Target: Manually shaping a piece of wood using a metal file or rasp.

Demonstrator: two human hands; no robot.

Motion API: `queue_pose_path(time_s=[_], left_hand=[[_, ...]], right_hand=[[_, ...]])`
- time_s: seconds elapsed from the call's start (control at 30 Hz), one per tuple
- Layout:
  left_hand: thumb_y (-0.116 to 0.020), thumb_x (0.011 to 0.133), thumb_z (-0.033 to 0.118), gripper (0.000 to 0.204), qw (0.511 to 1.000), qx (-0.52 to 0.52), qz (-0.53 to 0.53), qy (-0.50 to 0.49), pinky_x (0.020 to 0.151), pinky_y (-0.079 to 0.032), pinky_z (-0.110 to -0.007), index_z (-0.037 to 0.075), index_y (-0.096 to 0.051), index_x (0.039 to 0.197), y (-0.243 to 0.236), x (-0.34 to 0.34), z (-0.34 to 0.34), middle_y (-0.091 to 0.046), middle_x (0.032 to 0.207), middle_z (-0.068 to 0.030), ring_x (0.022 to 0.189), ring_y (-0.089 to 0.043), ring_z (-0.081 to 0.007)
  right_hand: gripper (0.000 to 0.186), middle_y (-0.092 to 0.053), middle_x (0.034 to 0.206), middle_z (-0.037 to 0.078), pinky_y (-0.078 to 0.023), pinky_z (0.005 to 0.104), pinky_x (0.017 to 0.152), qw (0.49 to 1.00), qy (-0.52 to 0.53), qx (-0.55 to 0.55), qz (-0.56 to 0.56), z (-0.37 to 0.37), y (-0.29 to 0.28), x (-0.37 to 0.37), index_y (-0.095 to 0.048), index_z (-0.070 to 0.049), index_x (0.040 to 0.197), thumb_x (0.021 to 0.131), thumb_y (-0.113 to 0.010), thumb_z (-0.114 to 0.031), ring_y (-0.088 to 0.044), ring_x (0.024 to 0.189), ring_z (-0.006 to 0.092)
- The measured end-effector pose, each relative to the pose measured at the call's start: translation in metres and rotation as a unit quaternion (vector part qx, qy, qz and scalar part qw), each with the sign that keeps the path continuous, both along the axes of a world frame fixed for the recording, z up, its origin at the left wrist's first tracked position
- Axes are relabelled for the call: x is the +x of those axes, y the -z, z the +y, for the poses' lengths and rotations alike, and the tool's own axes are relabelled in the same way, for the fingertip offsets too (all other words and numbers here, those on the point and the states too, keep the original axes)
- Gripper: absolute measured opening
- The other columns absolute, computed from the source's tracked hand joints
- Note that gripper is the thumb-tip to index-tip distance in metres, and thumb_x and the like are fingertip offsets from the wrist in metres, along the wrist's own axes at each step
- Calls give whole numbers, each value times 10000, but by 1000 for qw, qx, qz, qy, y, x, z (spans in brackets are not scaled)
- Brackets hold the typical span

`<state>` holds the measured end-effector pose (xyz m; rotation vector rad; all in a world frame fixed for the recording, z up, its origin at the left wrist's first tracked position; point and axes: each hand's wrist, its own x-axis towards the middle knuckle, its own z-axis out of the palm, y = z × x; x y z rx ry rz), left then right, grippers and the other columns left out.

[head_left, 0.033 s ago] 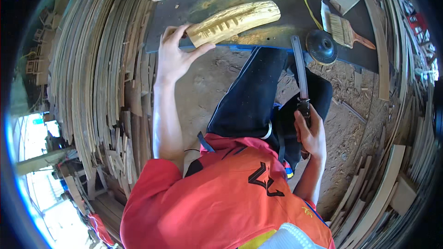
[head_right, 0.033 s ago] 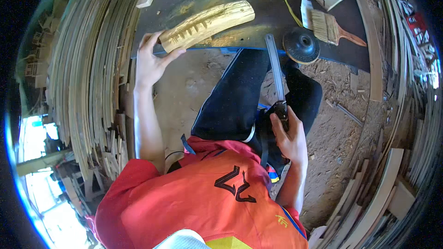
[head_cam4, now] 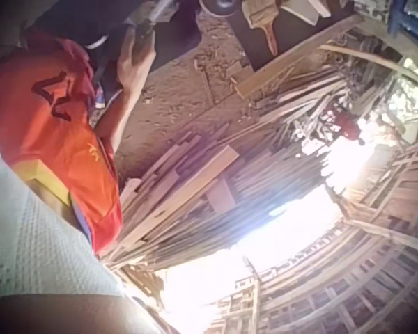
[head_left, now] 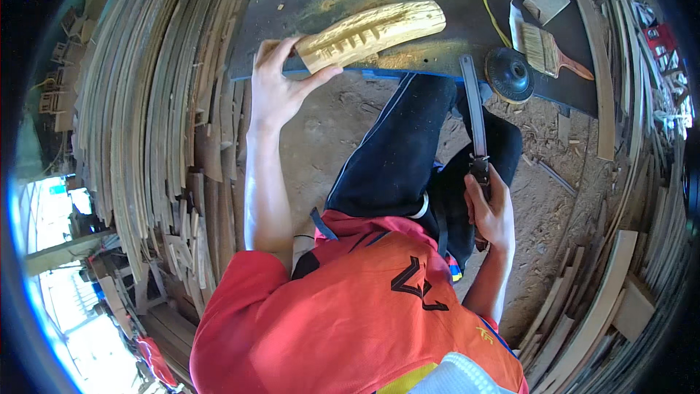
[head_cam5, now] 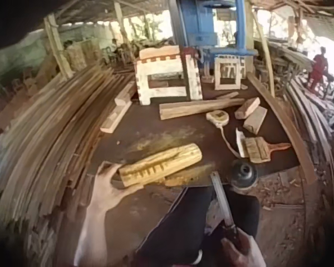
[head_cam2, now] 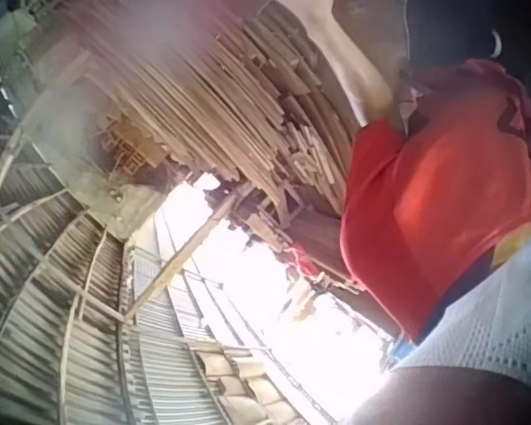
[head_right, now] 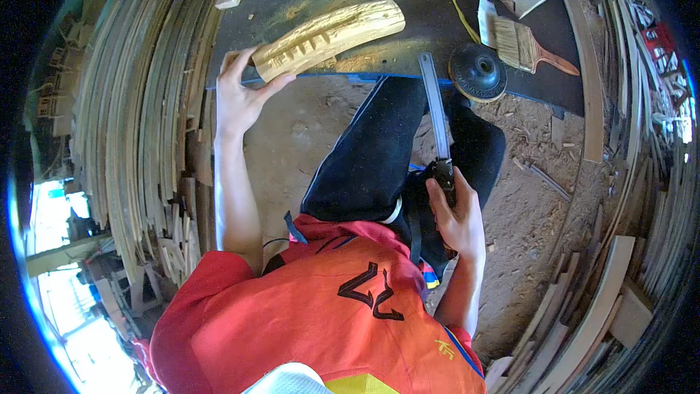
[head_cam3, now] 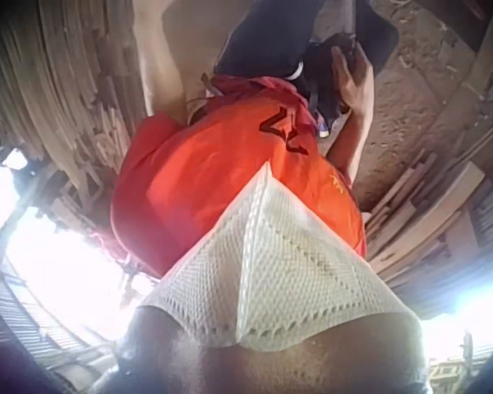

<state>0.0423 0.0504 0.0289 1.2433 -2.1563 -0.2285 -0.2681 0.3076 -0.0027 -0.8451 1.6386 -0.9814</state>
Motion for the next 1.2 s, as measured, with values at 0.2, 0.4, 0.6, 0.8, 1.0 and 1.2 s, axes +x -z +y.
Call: queue_pose_path(time_s=[0.2, 0.4, 0.6, 0.8, 1.0, 1.2], left_hand=[[-991, 727, 372, 625, 999, -41, 31, 14, 1009, -528, -419, 27, -749, 1189, 6, -8, -31, -720, 1162, -127, 1156, -643, -279], [-974, 729, 449, 656, 997, -54, 47, 35, 1020, -517, -450, 19, -753, 1172, 26, -29, -63, -736, 1172, -124, 1171, -619, -304], [-970, 723, 438, 693, 998, -23, 25, 61, 1062, -465, -499, 40, -725, 1234, 22, -34, -66, -711, 1222, -116, 1219, -557, -346], [-949, 754, 370, 614, 992, -38, 76, 98, 1005, -466, -486, 80, -711, 1240, 25, -30, -68, -725, 1130, -114, 1128, -597, -354], [-946, 756, 307, 574, 988, -27, 98, 115, 967, -488, -458, 58, -719, 1221, 34, -27, -72, -746, 1088, -132, 1073, -616, -329], [-952, 736, 286, 584, 988, -13, 101, 116, 918, -491, -461, 41, -717, 1211, 32, -28, -70, -754, 1080, -122, 1027, -611, -323]], right_hand=[[231, -536, 674, -11, -372, 279, 517, 999, -36, 19, -25, -22, -24, 19, -599, -15, 1036, 1110, -592, -234, -478, 572, 64], [410, -538, 692, 5, -362, 260, 552, 997, -51, -37, -45, -58, -28, 49, -575, 12, 1131, 1131, -444, -377, -452, 581, 77], [244, -626, 736, 155, -474, 451, 617, 957, -124, -149, 214, -110, -41, 73, -590, 19, 1192, 1088, -546, -197, -652, 662, 361], [328, -683, 981, 224, -556, 468, 687, 907, -116, -153, 375, -137, -57, 94, -592, 6, 1242, 1024, -684, -220, -688, 789, 426], [308, -644, 898, 206, -554, 480, 604, 893, -102, -140, 416, -144, -49, 116, -564, -25, 1243, 1046, -650, -246, -693, 717, 412], [254, -645, 829, 151, -553, 455, 526, 865, -60, -103, 486, -143, -38, 129, -556, -58, 1159, 1063, -620, -285, -693, 632, 359]])
